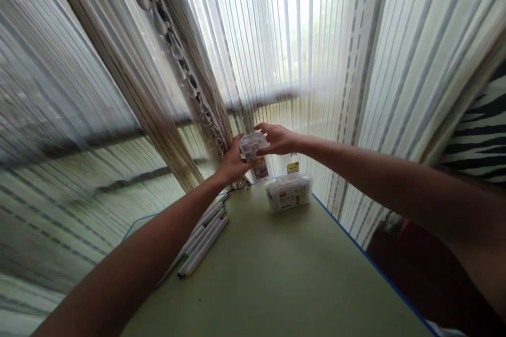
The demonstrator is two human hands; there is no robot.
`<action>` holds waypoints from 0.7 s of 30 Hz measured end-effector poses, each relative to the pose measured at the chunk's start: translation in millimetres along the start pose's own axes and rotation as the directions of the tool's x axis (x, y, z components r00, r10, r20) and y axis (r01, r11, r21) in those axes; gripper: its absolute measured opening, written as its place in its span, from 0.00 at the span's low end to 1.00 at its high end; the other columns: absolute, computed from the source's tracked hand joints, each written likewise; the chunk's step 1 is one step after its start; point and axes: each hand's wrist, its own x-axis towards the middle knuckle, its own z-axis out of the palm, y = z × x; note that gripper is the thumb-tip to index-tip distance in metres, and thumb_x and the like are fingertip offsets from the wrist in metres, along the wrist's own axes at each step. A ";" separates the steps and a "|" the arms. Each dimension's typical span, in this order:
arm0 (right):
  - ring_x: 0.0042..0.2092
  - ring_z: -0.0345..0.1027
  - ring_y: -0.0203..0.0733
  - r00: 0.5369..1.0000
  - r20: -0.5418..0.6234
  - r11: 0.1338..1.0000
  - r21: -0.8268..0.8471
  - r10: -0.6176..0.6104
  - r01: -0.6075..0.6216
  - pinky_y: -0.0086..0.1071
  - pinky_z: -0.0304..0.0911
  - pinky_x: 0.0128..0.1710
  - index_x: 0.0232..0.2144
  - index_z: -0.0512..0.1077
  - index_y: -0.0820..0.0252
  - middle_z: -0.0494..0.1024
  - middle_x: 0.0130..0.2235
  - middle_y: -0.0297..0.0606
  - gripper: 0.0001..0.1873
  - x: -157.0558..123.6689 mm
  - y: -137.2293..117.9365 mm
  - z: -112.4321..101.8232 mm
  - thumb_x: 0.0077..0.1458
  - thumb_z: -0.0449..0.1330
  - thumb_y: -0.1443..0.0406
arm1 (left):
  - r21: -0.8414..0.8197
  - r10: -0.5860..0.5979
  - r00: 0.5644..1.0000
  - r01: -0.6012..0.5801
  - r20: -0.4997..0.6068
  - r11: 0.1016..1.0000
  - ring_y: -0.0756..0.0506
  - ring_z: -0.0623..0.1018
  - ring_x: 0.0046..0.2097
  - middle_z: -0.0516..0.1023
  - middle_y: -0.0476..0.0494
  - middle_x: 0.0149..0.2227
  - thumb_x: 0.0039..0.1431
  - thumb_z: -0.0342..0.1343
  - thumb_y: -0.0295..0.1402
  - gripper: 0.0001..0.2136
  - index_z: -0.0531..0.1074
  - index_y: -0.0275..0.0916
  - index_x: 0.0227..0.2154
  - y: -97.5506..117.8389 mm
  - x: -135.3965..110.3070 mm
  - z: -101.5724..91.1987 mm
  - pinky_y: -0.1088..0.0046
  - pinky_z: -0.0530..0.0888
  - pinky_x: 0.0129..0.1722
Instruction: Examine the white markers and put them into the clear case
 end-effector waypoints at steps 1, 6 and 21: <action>0.48 0.71 0.52 1.000 0.020 0.997 -0.081 -0.008 0.010 0.41 0.65 0.48 0.57 0.68 0.62 0.78 0.49 0.46 0.39 0.0 -1.0 -0.8 0.42 0.73 0.61 | 0.063 0.066 0.998 -0.067 0.013 0.996 0.40 0.79 0.49 0.76 0.35 0.53 0.44 0.72 0.32 0.47 0.52 0.40 0.66 -5.9 1.3 2.5 0.64 0.76 0.48; 0.48 0.72 0.58 0.986 0.157 0.911 -0.411 0.049 0.020 0.46 0.60 0.49 0.50 0.73 0.61 0.79 0.45 0.46 0.31 2.0 -7.7 -1.3 0.44 0.71 0.55 | 0.129 0.127 0.990 -0.134 0.061 0.983 0.38 0.79 0.49 0.75 0.33 0.54 0.47 0.69 0.30 0.46 0.50 0.37 0.67 -27.8 3.8 12.7 0.60 0.77 0.48; 0.49 0.71 0.58 0.957 0.254 0.850 -0.527 0.140 0.015 0.45 0.58 0.48 0.51 0.68 0.59 0.79 0.47 0.46 0.35 0.6 -1.8 1.9 0.42 0.72 0.55 | 0.143 0.128 0.990 -0.135 0.054 0.980 0.42 0.80 0.41 0.76 0.34 0.53 0.46 0.69 0.31 0.46 0.51 0.41 0.67 -38.0 -1.3 30.8 0.62 0.78 0.43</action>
